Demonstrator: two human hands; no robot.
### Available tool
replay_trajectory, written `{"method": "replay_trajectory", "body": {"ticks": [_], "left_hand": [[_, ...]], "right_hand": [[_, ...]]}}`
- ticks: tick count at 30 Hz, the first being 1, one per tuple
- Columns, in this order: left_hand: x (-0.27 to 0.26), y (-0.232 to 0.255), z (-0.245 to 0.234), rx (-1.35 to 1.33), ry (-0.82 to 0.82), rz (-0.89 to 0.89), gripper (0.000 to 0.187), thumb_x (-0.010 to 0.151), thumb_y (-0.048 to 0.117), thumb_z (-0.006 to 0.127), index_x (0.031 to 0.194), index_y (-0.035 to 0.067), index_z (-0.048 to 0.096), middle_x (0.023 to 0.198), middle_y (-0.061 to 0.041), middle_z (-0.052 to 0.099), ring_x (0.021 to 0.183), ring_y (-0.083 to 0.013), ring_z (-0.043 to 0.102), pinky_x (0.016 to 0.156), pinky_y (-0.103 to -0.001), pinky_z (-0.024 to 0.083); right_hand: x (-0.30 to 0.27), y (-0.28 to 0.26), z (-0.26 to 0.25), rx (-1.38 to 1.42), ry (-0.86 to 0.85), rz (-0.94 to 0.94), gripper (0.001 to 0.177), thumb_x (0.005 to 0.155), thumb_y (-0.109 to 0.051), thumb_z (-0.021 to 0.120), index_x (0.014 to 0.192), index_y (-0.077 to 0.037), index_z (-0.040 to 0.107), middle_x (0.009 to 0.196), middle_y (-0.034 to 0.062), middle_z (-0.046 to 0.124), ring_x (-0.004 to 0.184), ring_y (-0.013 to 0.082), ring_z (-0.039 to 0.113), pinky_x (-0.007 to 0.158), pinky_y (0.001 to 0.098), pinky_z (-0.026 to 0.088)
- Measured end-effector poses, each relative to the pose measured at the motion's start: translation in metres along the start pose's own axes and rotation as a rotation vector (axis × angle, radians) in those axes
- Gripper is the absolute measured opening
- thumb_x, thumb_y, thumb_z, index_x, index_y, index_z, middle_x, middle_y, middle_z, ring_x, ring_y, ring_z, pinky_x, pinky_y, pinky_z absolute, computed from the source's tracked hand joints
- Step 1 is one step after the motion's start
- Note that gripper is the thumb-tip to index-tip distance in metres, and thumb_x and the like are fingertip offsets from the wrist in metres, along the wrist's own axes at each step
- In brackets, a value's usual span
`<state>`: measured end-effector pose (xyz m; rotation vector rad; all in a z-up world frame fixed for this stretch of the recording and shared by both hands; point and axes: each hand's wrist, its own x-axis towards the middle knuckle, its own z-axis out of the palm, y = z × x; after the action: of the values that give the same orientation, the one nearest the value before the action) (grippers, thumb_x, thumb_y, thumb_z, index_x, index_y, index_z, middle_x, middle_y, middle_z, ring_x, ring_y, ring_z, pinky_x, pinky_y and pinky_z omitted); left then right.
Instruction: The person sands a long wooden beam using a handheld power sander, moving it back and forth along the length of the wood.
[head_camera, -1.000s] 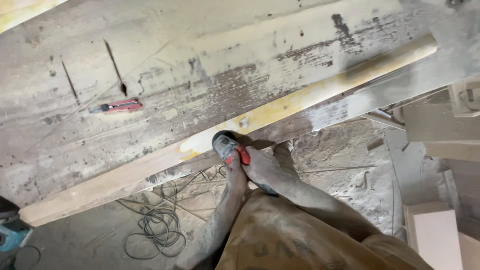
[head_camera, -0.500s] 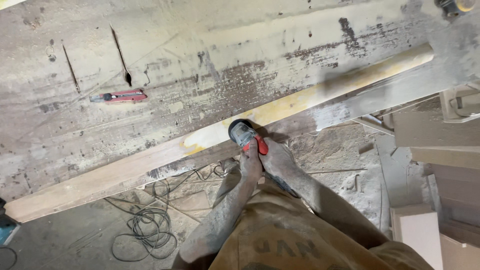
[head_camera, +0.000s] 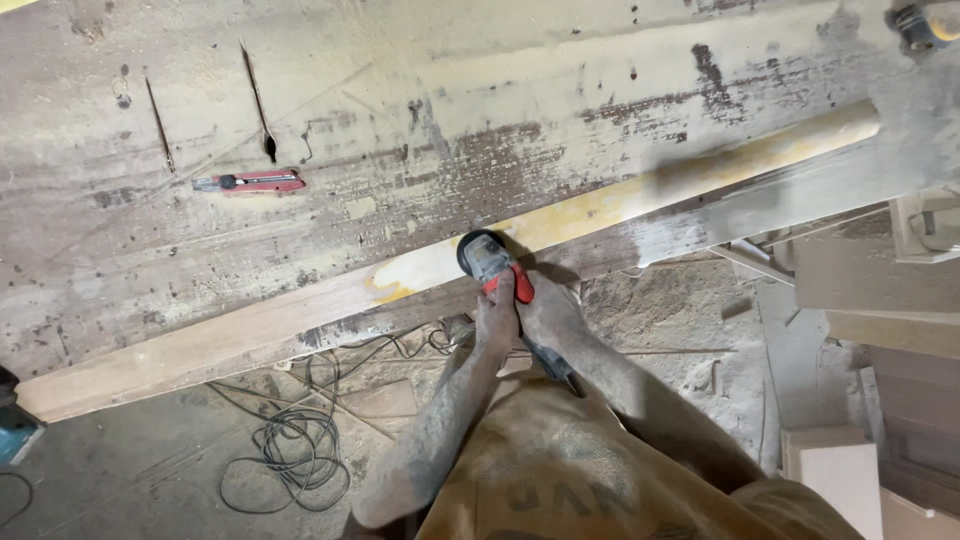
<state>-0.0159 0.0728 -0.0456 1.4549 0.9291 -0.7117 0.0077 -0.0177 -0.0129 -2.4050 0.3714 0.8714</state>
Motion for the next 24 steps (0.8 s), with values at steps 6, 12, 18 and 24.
{"method": "replay_trajectory", "body": {"ticks": [6,12,18,24], "left_hand": [[-0.015,0.008,0.020,-0.047,-0.040,0.019,0.093,0.085,0.077,0.055,0.143,0.004,0.047,0.142,-0.028,0.054,0.141,-0.0399,0.045,0.123,-0.048,0.029],[-0.011,0.021,0.015,-0.006,-0.072,0.018,0.090,0.083,0.081,0.053,0.139,0.010,0.048,0.139,-0.024,0.057,0.139,-0.0346,0.048,0.122,-0.044,0.032],[-0.027,0.008,0.014,-0.059,-0.017,0.002,0.091,0.082,0.080,0.057,0.139,0.008,0.050,0.142,-0.026,0.055,0.140,-0.0367,0.046,0.124,-0.047,0.030],[-0.031,-0.012,-0.014,-0.137,0.100,-0.029,0.101,0.086,0.080,0.052,0.151,0.004,0.040,0.152,-0.026,0.046,0.147,-0.0348,0.037,0.126,-0.046,0.024]], "right_hand": [[-0.005,0.026,0.000,0.190,0.057,0.005,0.044,0.081,-0.049,0.072,0.114,-0.020,0.070,0.111,0.0141,0.075,0.114,0.0351,0.067,0.094,0.0465,0.054],[-0.007,0.018,-0.012,0.131,0.090,-0.009,0.045,0.086,-0.052,0.066,0.118,-0.021,0.068,0.114,0.0112,0.074,0.119,0.0317,0.065,0.097,0.0454,0.053],[-0.019,0.023,-0.003,0.117,0.019,0.038,0.039,0.084,-0.051,0.068,0.112,-0.023,0.068,0.107,0.0088,0.075,0.113,0.0293,0.068,0.092,0.0418,0.054],[-0.020,-0.007,-0.012,-0.084,-0.085,-0.089,0.047,0.078,-0.059,0.068,0.109,-0.024,0.064,0.102,0.0100,0.075,0.108,0.0330,0.070,0.090,0.0453,0.056]]}}
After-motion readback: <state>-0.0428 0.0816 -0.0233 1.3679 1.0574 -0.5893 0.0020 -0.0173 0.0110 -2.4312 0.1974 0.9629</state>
